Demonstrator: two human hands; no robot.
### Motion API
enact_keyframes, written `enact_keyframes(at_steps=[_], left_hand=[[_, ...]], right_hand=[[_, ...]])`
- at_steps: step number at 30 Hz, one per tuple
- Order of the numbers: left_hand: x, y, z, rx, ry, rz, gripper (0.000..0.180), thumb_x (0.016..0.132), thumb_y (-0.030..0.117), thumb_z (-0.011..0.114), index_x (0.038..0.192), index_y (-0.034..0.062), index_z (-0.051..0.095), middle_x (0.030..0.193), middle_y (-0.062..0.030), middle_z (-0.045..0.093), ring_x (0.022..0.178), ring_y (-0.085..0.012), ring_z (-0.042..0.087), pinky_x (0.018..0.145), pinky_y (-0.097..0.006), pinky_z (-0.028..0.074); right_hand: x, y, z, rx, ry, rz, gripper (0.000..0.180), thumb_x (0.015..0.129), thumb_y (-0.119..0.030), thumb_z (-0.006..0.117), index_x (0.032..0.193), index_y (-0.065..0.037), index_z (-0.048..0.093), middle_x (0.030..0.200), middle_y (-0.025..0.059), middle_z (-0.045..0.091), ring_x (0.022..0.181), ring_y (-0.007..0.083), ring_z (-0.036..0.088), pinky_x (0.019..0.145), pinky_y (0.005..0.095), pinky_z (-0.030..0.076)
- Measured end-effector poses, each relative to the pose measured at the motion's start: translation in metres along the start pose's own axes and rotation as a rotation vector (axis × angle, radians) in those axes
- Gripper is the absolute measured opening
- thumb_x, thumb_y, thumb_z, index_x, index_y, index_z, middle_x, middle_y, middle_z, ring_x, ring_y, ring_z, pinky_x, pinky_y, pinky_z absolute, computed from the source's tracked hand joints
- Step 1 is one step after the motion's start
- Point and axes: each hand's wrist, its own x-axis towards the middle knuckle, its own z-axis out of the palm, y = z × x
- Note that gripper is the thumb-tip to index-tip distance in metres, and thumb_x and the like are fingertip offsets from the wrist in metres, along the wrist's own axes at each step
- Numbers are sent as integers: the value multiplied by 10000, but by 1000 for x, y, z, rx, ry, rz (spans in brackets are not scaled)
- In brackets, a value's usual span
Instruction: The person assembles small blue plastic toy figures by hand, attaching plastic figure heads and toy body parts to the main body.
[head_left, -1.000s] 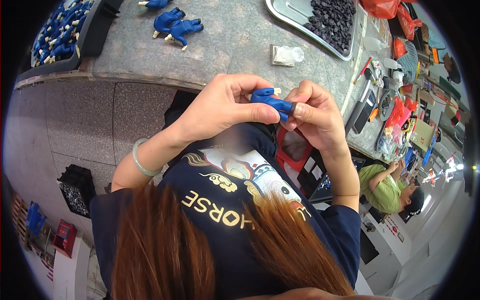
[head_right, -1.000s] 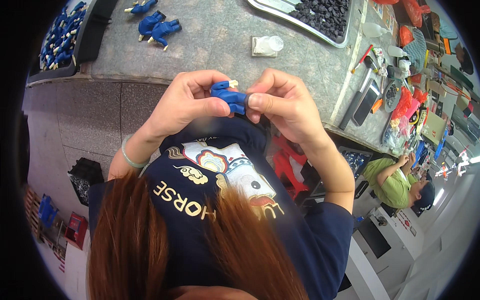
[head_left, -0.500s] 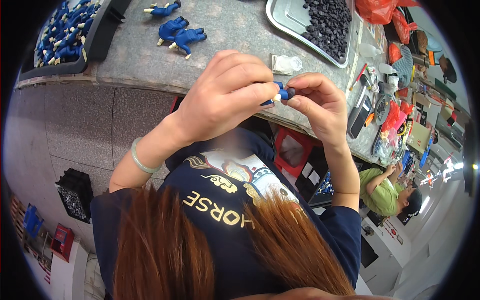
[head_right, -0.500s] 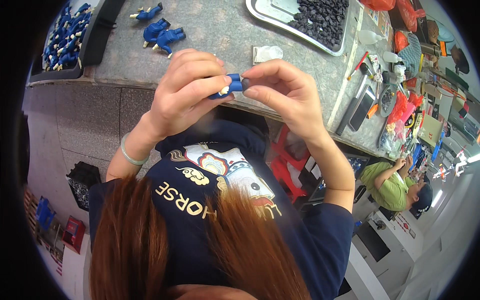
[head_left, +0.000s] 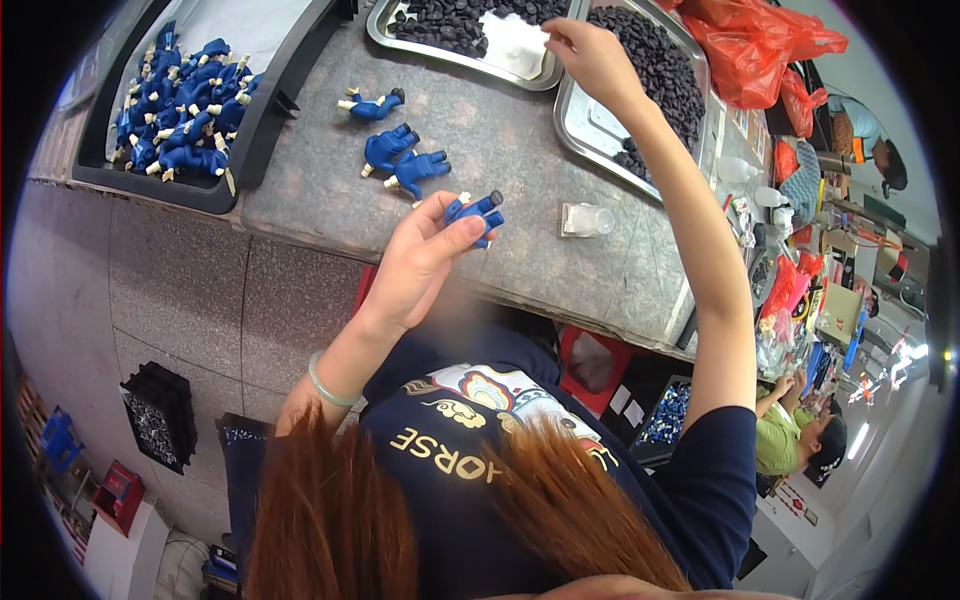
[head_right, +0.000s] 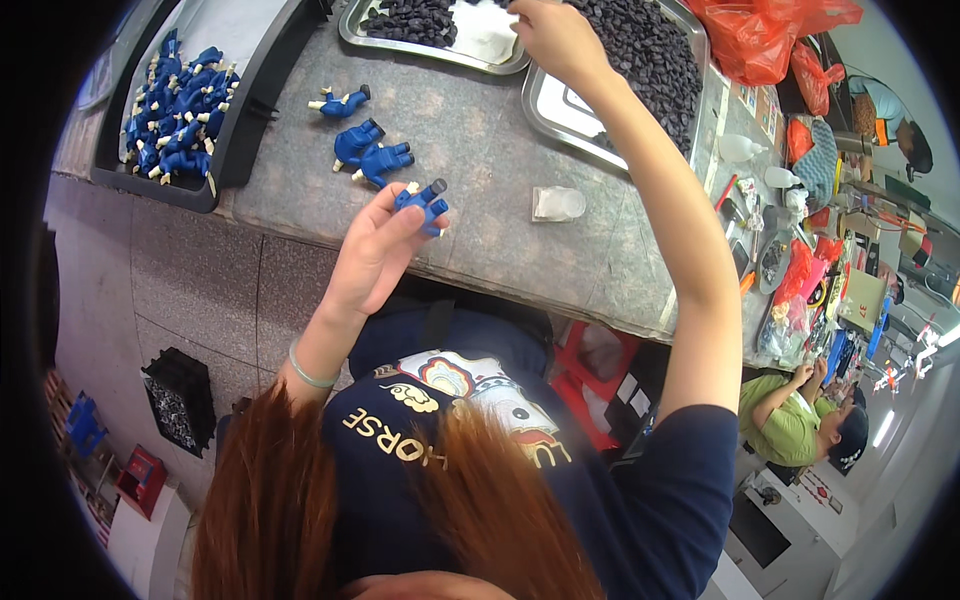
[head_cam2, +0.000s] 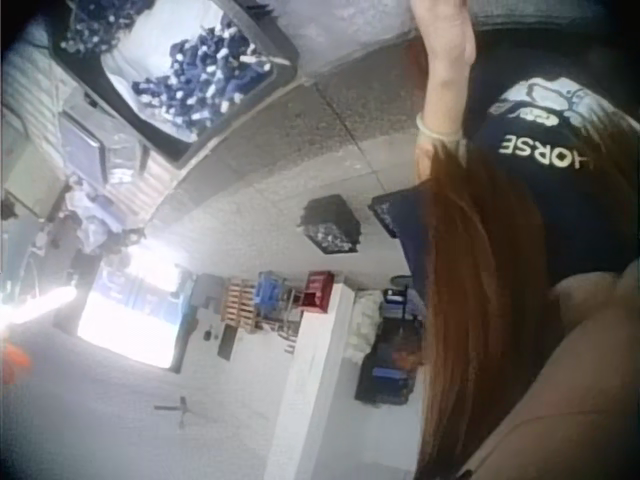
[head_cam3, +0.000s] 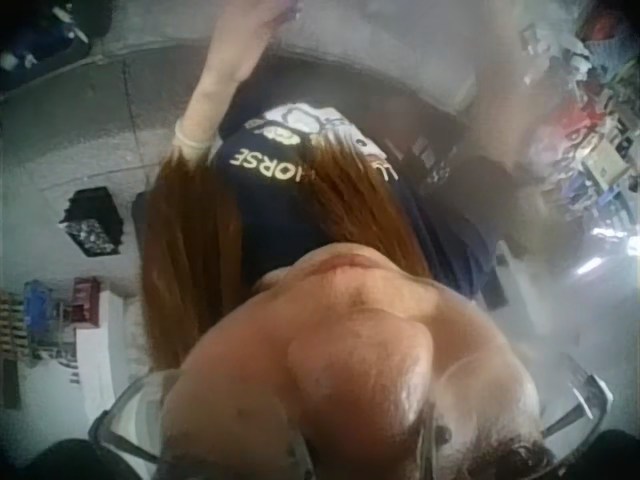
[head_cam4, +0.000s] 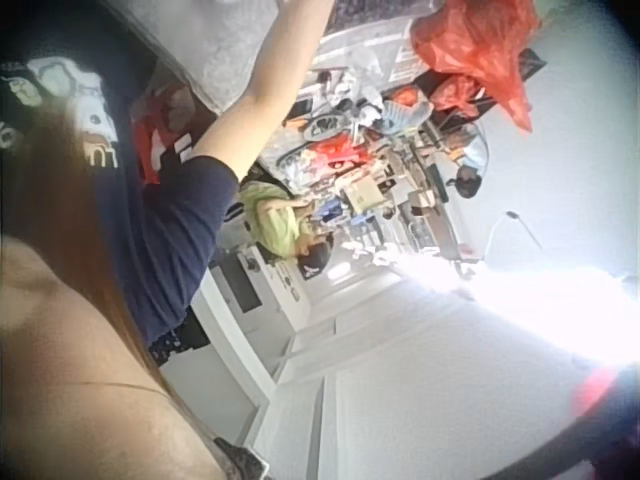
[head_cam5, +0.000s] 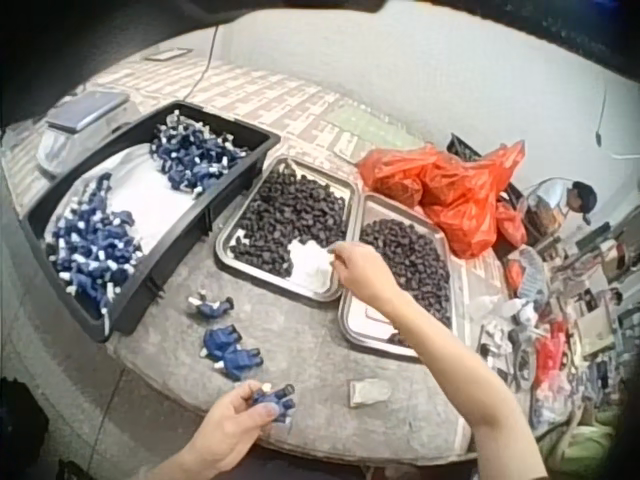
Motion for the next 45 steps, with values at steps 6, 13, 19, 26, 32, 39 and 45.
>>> enact_keyframes(at_steps=[6, 13, 19, 26, 32, 39, 45], left_hand=[[0, 4, -4, -22, 45, -10, 181, 796, 116, 548, 941, 44, 467, 892, -49, 538, 858, -132, 516, 811, -281, 380], [5, 4, -13, -97, 19, -42, 175, 821, 148, 523, 944, 39, 463, 882, -62, 538, 885, -149, 517, 815, -295, 390], [4, 6, -10, -222, -115, -173, 162, 850, 172, 473, 938, 38, 450, 885, -77, 543, 925, -199, 531, 793, -334, 439], [5, 4, -4, -135, -100, -135, 172, 848, 168, 475, 953, 36, 439, 888, -79, 545, 905, -201, 538, 787, -326, 445], [6, -1, -2, -249, -140, -125, 217, 853, 190, 466, 1001, 34, 431, 842, -74, 543, 886, -211, 541, 782, -338, 447], [7, -13, -1, -371, -139, -219, 253, 857, 210, 454, 1064, 66, 441, 794, -69, 544, 858, -226, 553, 769, -342, 456], [11, -20, -3, -310, -151, -248, 249, 865, 214, 436, 1068, 71, 446, 801, -65, 563, 854, -224, 559, 764, -331, 451]], right_hand=[[47, 2, 29, -86, 204, 84, 367, 683, -13, 473, 1050, -20, 476, 1077, 182, 449, 1014, 320, 428, 851, 366, 369], [22, -17, 4, 139, -92, -40, 357, 653, 1, 467, 1002, -9, 541, 996, 182, 521, 903, 297, 513, 805, 336, 409], [16, -15, -16, 278, -40, 176, 274, 687, -47, 524, 951, 14, 563, 846, 160, 594, 763, 226, 583, 668, 306, 454], [22, -23, 29, -198, -29, -57, 153, 708, -102, 456, 733, -10, 575, 703, 186, 568, 707, 325, 556, 640, 404, 435], [11, -34, -2, 349, 43, 110, 167, 679, -46, 523, 824, 6, 588, 681, 146, 582, 668, 195, 575, 598, 290, 444], [-91, -5, -46, 1601, 15, 517, 209, 814, -102, 495, 987, 13, 519, 805, 68, 558, 720, 145, 538, 662, 265, 435], [-183, -27, -62, 1372, 41, 782, 134, 780, -55, 541, 890, 19, 520, 759, 79, 566, 645, 110, 526, 602, 216, 426]])
